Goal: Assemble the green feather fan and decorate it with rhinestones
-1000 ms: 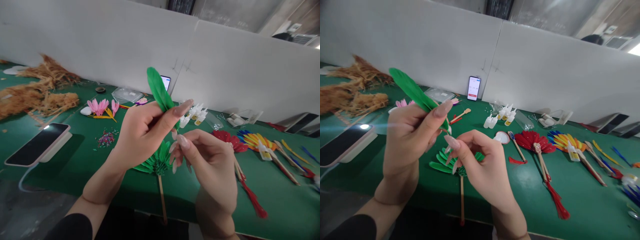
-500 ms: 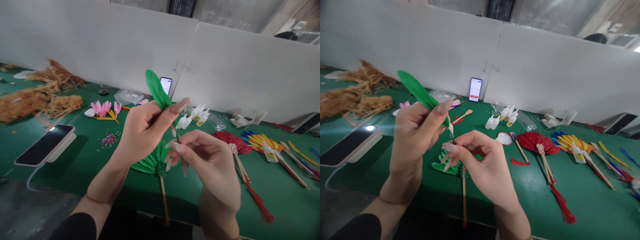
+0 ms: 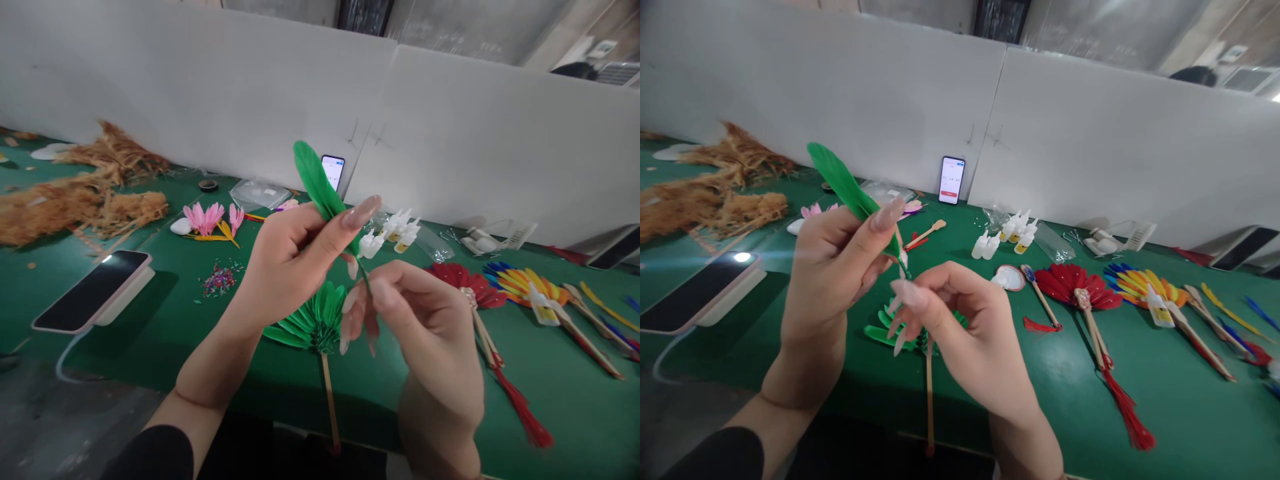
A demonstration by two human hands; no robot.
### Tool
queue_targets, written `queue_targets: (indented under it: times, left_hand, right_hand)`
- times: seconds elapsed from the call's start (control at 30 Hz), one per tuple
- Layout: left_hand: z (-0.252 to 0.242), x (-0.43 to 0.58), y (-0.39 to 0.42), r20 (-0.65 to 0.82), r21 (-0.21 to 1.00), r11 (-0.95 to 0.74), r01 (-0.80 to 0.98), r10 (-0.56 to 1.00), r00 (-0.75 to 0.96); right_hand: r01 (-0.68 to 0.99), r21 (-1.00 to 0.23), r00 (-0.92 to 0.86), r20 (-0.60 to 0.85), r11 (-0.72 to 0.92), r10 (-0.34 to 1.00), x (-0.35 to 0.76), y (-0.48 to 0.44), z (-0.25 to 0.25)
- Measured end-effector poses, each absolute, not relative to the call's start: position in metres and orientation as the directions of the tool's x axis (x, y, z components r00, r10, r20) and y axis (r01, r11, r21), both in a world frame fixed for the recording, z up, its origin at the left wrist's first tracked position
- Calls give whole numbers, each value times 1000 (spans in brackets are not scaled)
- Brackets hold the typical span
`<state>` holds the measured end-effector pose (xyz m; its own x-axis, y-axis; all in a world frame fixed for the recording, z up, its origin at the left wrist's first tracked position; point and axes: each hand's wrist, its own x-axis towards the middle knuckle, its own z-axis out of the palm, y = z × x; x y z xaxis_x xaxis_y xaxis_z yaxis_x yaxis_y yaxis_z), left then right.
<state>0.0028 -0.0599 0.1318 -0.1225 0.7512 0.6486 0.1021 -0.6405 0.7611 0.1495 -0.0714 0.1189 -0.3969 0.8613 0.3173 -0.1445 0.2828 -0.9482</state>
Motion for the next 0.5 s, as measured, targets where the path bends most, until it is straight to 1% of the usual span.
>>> queue_targets:
  times: [0.13,0.3,0.4,0.5]
  left_hand:
    - [133,3,-60,628,778,-623,75,769,-123]
    - [133,3,-62,622,782,-622,38,774,-119]
    - [132,4,-63,610,789,-614,-3,784,-111]
    - [131,4,-63,577,813,-581,-37,812,-83]
  right_hand:
    - [-129,-939,-414,342,317,844,151,-71,118]
    - [-60,-885,-416,442,461,795,152,-72,114]
    - [-8,-832,-413,509,555,756,152,-72,115]
    - [2,-785,-387,570,619,725,151,-74,115]
